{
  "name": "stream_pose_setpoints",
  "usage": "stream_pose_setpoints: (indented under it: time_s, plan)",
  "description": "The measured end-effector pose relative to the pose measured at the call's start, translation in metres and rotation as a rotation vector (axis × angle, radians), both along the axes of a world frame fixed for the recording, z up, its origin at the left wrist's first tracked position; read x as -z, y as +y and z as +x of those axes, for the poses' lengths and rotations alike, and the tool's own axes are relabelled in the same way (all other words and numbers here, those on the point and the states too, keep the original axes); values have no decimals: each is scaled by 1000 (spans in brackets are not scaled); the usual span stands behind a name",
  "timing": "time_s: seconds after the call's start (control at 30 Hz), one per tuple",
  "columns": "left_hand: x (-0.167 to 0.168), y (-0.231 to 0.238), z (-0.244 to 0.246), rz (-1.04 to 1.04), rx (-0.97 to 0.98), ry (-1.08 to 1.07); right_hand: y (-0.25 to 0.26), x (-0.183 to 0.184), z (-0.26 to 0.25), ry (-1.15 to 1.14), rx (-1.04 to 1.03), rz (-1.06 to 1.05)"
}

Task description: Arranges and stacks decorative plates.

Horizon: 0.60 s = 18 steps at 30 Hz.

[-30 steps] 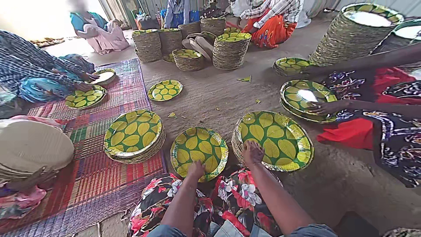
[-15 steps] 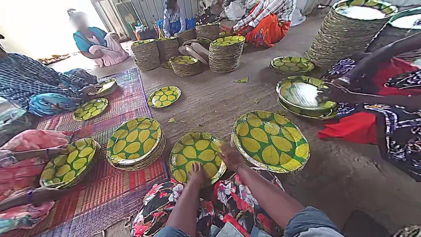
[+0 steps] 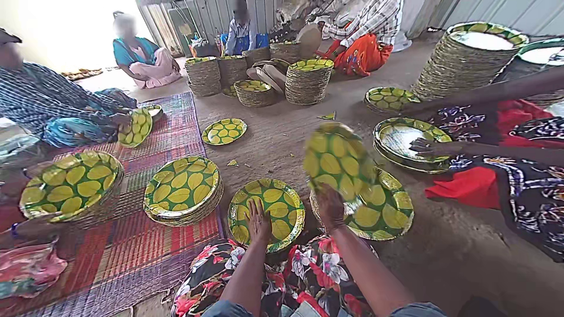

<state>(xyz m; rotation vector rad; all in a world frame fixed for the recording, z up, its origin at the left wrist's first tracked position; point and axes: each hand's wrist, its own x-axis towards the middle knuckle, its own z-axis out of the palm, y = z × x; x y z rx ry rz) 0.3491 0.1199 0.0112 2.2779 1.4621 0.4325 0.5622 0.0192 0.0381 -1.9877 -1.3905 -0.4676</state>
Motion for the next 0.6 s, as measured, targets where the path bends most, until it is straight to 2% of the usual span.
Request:
stream_pose_setpoints:
  time_s: [0.03, 0.07, 0.13, 0.2, 0.27, 0.33, 0.37, 0.47, 0.53, 0.6]
  plan:
    - [-5, 0, 0, 130, -83, -118, 0, 6, -8, -37, -152, 2]
    - [-9, 1, -1, 222, -167, -208, 1, 13, -17, -61, -301, -81]
    - [-12, 4, -4, 260, -278, -229, 3, 14, -31, 12, -585, -523]
    - [-15, 3, -8, 75, -237, -111, 10, 15, -42, 67, -665, -979]
    - [-13, -2, -10, -230, -54, 123, 13, 18, -43, 69, -543, -1172]
    - [0, -7, -7, -464, 136, 375, 14, 10, -38, 35, -330, -1063]
    - [6, -10, -4, -501, 188, 455, 14, 4, -33, 53, -206, -979]
    - [13, -9, 0, -474, 225, 506, 11, -4, -12, 229, 153, -776]
    - [16, -3, 0, -442, 233, 503, 8, -5, 0, 353, 271, -811]
    - [21, 1, 1, -405, 236, 501, 8, -8, 2, 381, 302, -849]
